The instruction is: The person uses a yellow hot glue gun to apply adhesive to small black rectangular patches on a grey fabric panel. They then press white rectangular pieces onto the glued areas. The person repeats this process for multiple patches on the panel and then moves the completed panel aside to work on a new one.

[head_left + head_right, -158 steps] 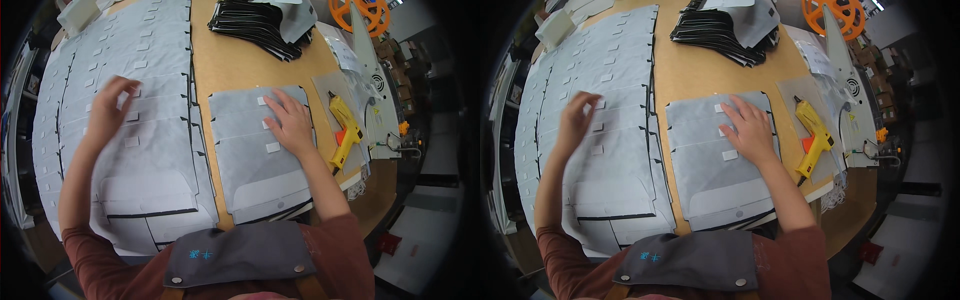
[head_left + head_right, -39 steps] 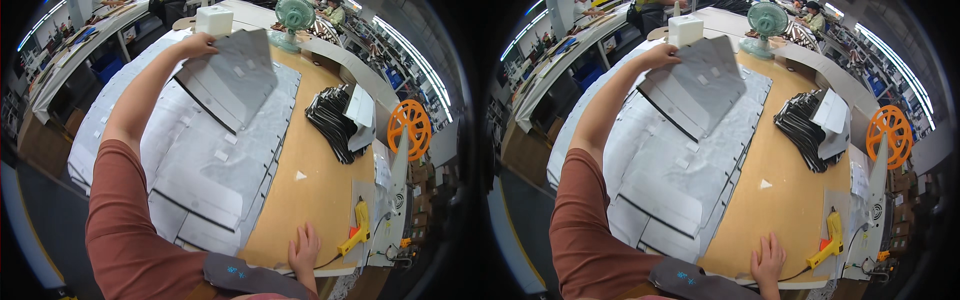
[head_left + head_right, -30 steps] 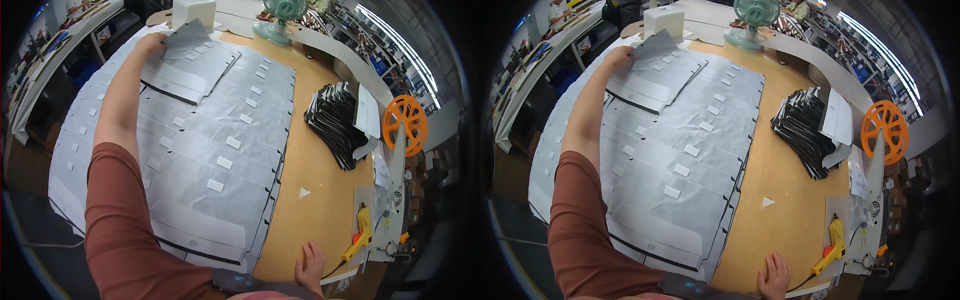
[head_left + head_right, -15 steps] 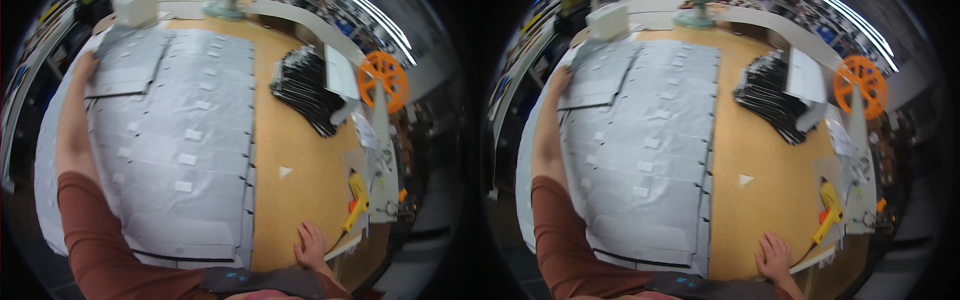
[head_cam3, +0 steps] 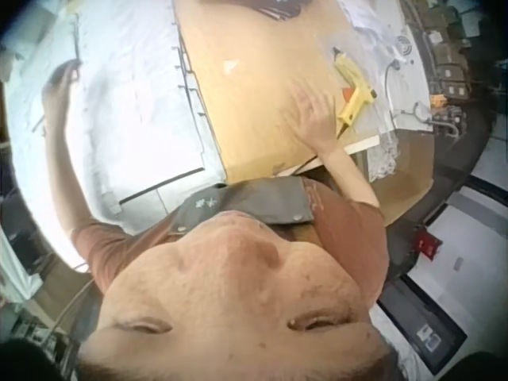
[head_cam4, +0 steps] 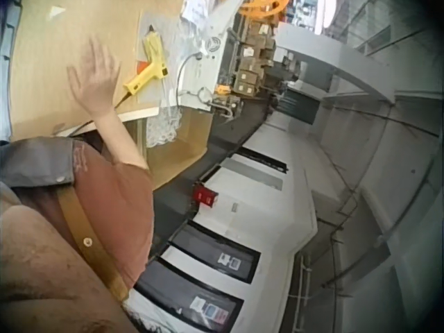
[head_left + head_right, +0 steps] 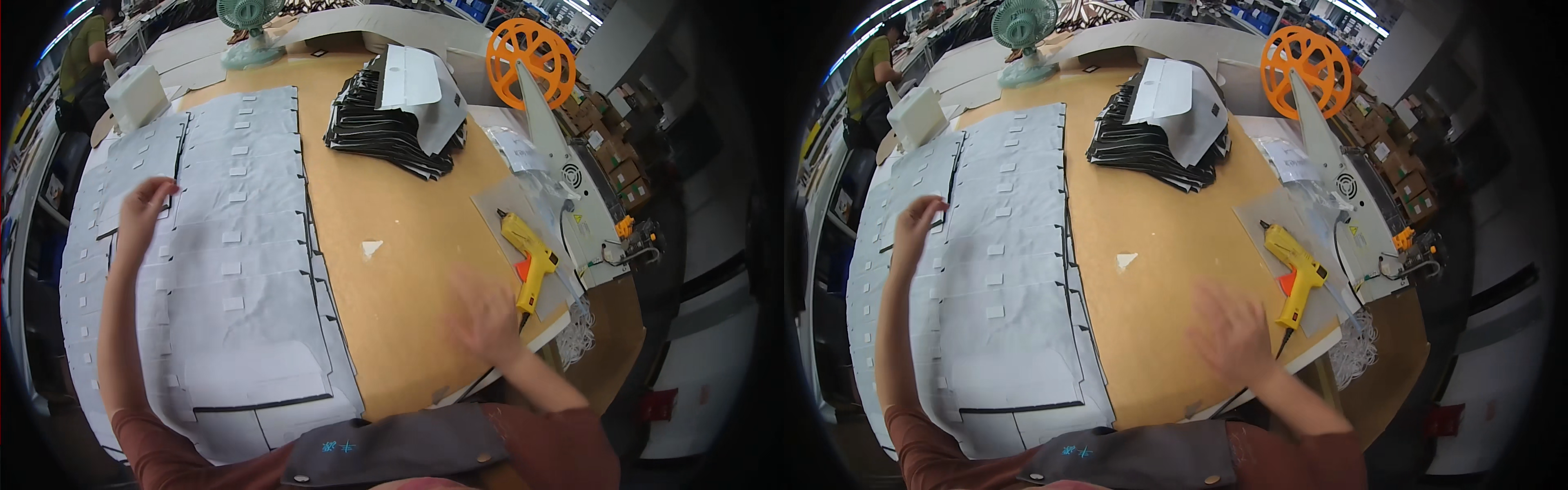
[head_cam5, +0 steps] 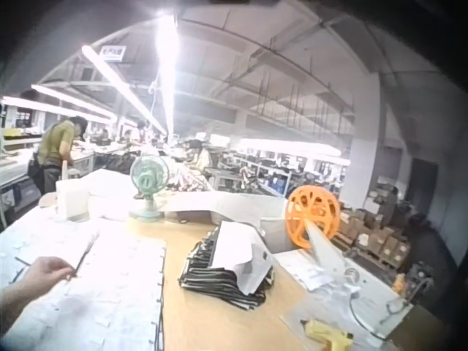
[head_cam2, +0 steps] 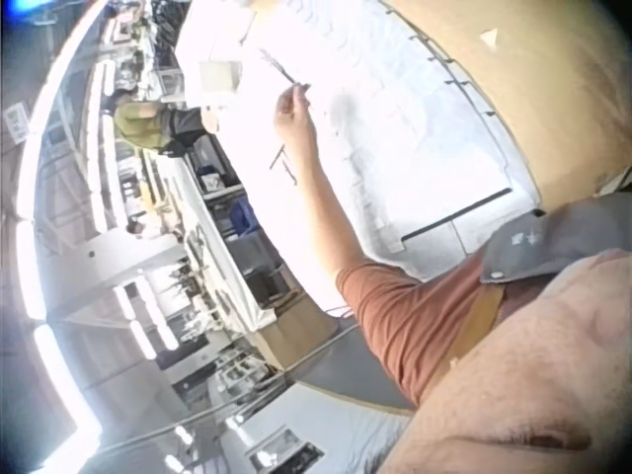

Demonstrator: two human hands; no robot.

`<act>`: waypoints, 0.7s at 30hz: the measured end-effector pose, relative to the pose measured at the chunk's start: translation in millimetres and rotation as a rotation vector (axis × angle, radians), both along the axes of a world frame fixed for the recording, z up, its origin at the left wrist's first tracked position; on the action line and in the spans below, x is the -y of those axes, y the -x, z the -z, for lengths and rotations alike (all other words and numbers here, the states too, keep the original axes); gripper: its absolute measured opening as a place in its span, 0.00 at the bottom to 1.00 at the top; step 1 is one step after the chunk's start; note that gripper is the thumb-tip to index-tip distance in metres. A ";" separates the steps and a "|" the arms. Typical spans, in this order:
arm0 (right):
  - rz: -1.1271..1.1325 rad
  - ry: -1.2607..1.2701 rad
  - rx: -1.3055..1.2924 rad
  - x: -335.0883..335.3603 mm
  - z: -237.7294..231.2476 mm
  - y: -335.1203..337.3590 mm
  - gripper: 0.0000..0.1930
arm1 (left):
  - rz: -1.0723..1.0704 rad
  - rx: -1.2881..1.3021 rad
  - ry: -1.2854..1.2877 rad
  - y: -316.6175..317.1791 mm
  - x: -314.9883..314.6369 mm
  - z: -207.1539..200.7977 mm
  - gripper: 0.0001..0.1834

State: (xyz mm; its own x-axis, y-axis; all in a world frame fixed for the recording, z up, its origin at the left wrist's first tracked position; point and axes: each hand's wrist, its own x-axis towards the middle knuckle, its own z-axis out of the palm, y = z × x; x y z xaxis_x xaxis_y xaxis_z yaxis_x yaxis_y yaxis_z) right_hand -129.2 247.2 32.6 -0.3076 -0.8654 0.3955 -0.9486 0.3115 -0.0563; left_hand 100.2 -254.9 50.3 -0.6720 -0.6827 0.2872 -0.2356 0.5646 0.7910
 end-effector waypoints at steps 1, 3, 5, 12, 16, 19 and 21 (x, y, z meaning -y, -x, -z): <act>0.014 0.049 -0.062 24.3 -18.5 10.7 0.35 | 0.068 0.028 -0.037 -3.7 -36.7 -10.9 0.11; 0.027 0.162 -0.149 85.6 -53.5 32.4 0.39 | 0.176 0.041 -0.155 -6.5 -107.5 -21.7 0.09; 0.031 0.264 -0.248 144.6 -74.6 54.1 0.43 | 0.290 0.071 -0.229 -12.1 -162.6 -19.6 0.07; 0.333 -0.228 -0.359 265.8 -93.4 142.2 0.13 | 0.358 0.135 -0.601 -71.6 -256.8 0.6 0.10; 0.217 0.336 -0.594 243.2 -124.2 179.2 0.10 | 0.172 0.146 -0.947 -91.9 -263.6 6.0 0.13; -0.264 0.682 -0.667 219.7 -154.6 145.0 0.14 | 0.078 -0.056 -1.175 -99.2 -263.6 18.5 0.23; -0.483 0.679 -0.639 183.9 -161.5 99.7 0.21 | -0.047 -0.203 -1.283 -101.2 -260.4 29.6 0.31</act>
